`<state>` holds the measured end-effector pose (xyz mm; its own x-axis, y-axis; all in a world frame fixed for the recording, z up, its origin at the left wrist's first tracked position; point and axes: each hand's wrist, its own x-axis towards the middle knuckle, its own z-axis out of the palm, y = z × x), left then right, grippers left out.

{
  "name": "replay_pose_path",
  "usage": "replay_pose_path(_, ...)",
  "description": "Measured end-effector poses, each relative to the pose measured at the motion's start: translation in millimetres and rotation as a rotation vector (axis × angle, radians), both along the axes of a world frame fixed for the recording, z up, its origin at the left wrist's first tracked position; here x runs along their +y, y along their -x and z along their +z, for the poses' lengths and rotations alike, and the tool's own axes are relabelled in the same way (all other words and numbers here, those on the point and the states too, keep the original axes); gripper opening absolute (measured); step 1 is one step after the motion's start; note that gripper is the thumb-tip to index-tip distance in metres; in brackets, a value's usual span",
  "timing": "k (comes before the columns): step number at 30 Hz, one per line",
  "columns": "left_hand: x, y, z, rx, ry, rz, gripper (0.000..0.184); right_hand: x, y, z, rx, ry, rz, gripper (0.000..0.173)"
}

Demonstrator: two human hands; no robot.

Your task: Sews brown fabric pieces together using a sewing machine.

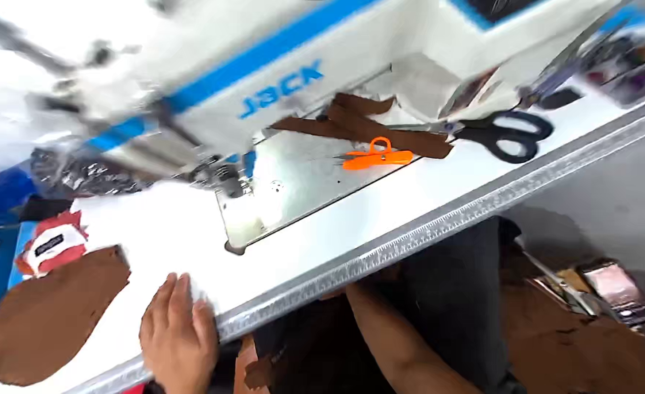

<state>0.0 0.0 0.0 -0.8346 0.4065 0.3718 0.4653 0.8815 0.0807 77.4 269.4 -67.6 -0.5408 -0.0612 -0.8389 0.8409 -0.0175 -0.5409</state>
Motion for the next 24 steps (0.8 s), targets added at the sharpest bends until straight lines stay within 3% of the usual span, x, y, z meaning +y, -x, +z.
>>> replay_pose_path(3,0,-3,-5,0.062,-0.071,0.037,0.063,-4,-13,-21,0.427,-0.262,0.673,0.035)
replay_pose_path(4,-1,-4,-5,0.07,-0.092,0.033,0.062,1,-24,-17,0.598,-0.26,0.736,0.026)
replay_pose_path(7,-1,-2,-7,0.082,-0.154,0.016,0.062,34,-69,58,1.05,-0.221,0.569,0.014)
replay_pose_path(9,-3,-4,-9,0.071,-0.175,0.008,0.062,54,-77,109,1.123,-0.409,0.355,0.014)
replay_pose_path(11,-3,-3,-9,0.067,-0.19,0.003,0.061,73,-52,135,1.151,-0.697,0.208,0.014)
replay_pose_path(16,-3,-5,-6,0.019,-0.183,0.006,0.058,103,28,123,1.121,-1.139,0.122,0.017)
replay_pose_path(21,-1,2,-11,0.085,-0.183,0.025,0.062,151,58,114,1.134,-1.268,0.034,0.015)
replay_pose_path(24,1,3,-13,0.123,-0.175,0.053,0.063,187,92,105,1.023,-1.316,-0.036,0.032)
